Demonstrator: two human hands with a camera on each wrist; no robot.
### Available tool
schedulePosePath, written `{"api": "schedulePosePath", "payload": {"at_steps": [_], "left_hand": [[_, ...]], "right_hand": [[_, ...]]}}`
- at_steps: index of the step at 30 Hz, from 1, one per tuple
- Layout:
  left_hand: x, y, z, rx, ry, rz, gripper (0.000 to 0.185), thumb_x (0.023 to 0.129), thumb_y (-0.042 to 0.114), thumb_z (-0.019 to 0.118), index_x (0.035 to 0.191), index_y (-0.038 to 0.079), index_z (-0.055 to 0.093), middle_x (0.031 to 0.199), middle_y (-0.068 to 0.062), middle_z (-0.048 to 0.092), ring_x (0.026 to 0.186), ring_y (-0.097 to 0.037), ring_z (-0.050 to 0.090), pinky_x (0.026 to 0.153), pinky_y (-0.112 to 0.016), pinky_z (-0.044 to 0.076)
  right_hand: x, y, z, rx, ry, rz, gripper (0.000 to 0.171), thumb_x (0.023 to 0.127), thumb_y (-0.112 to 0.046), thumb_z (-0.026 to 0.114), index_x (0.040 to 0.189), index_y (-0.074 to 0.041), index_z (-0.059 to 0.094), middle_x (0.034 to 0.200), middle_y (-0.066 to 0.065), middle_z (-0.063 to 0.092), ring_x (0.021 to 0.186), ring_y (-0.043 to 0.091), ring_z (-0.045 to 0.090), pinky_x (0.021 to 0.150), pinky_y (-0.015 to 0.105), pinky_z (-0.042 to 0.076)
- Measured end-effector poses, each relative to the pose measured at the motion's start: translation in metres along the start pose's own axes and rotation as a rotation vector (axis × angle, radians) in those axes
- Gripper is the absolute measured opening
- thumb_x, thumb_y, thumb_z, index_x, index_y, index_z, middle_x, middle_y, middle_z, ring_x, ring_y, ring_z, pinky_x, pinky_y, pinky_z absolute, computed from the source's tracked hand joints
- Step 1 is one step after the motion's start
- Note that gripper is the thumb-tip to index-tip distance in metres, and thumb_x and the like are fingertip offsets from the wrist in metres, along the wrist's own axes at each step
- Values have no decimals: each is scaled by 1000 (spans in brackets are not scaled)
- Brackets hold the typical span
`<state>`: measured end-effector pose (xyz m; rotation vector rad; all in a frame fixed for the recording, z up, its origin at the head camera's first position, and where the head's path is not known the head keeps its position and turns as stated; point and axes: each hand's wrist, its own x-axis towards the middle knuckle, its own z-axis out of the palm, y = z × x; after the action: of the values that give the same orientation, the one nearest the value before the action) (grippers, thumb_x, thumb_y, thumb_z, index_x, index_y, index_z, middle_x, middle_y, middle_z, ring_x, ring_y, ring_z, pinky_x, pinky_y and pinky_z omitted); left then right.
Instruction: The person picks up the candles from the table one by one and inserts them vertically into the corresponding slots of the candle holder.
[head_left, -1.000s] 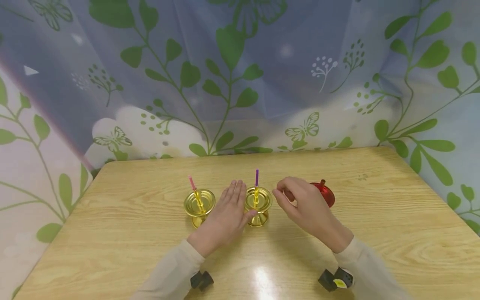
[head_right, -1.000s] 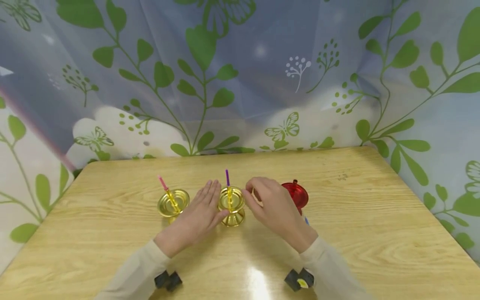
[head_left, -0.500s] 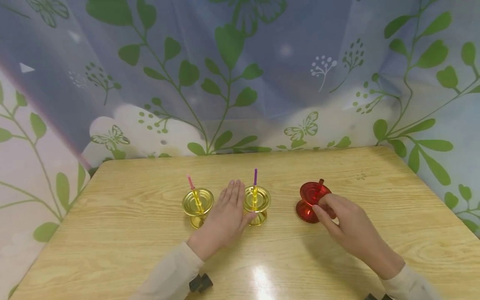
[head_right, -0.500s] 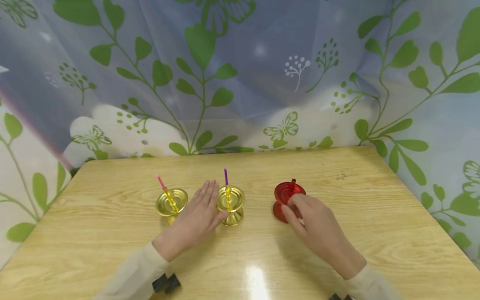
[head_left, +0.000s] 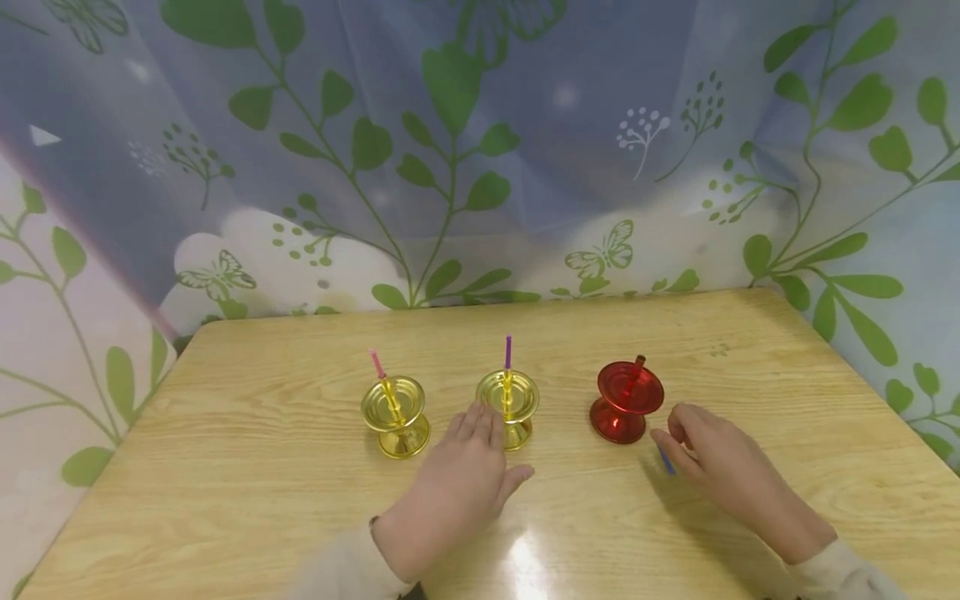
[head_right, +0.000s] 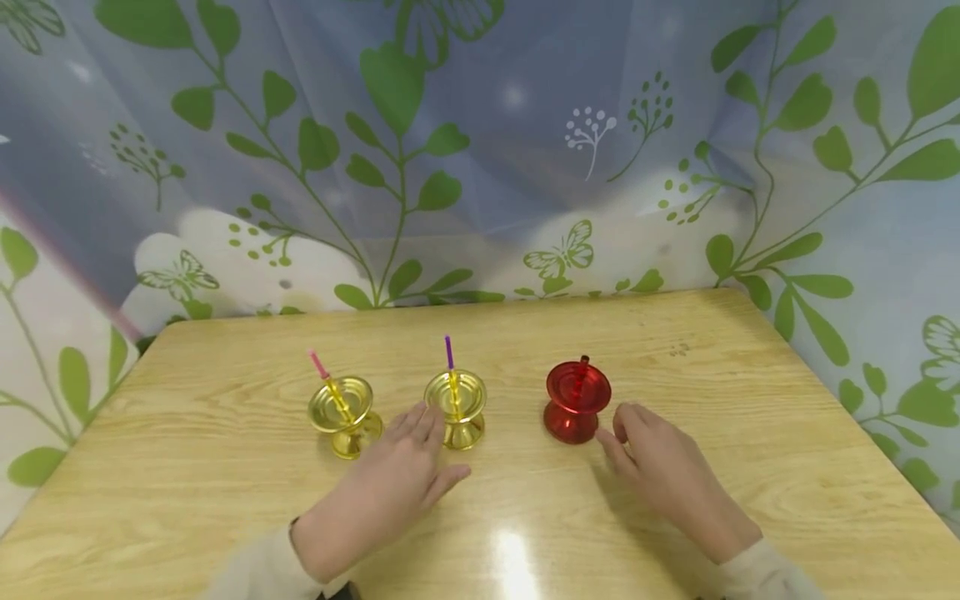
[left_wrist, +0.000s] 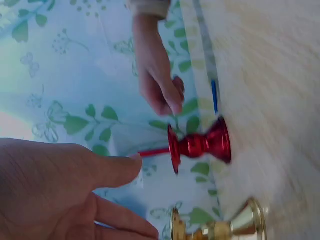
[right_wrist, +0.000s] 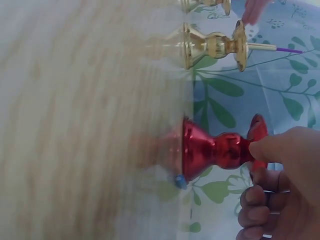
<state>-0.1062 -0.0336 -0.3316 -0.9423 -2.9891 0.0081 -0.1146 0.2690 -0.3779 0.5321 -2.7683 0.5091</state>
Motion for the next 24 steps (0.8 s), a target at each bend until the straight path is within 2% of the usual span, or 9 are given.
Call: {"api": "schedulePosePath", "payload": {"at_steps": [3, 8, 14, 17, 21, 24], "left_hand": [[0, 7, -1, -28, 20, 55, 63, 102, 42, 42, 136, -10, 47, 139, -24, 49, 131, -35, 45, 109, -42, 36], [7, 13, 4, -18, 79, 137, 58, 103, 40, 43, 135, -8, 50, 138, -21, 51, 130, -33, 47, 108, -41, 39], [28, 19, 14, 6, 125, 191, 60, 102, 41, 44, 138, -7, 47, 140, -21, 49, 133, -33, 43, 111, -40, 34], [42, 24, 17, 7, 126, 197, 63, 103, 43, 41, 141, -7, 43, 144, -22, 45, 136, -33, 39, 113, -40, 31], [58, 30, 19, -9, 101, 171, 63, 105, 43, 34, 145, -6, 36, 149, -21, 38, 140, -32, 31, 116, -40, 25], [70, 34, 20, 4, 91, 146, 63, 105, 43, 30, 147, -4, 33, 152, -19, 34, 142, -30, 28, 117, -38, 23]], "right_hand": [[1, 3, 2, -8, -36, 48, 27, 96, -17, 61, 74, -16, 45, 65, -8, 38, 53, 3, 33, 43, 20, 30], [6, 8, 5, -16, -62, 87, 31, 99, -20, 55, 71, -15, 44, 64, -5, 38, 53, 7, 34, 43, 22, 29], [12, 13, 13, -12, -148, 153, 29, 99, -16, 52, 71, -11, 45, 64, -1, 40, 55, 13, 39, 45, 26, 34], [13, 14, 19, -38, -190, 172, 25, 97, -15, 53, 74, -8, 47, 66, 2, 44, 58, 18, 46, 47, 34, 40], [14, 14, 24, -80, -195, 171, 23, 96, -16, 54, 77, -4, 49, 69, 6, 48, 62, 26, 55, 52, 44, 46], [16, 12, 23, -94, -215, 175, 23, 97, -15, 52, 79, -1, 50, 70, 8, 50, 64, 31, 58, 54, 47, 48]]}}
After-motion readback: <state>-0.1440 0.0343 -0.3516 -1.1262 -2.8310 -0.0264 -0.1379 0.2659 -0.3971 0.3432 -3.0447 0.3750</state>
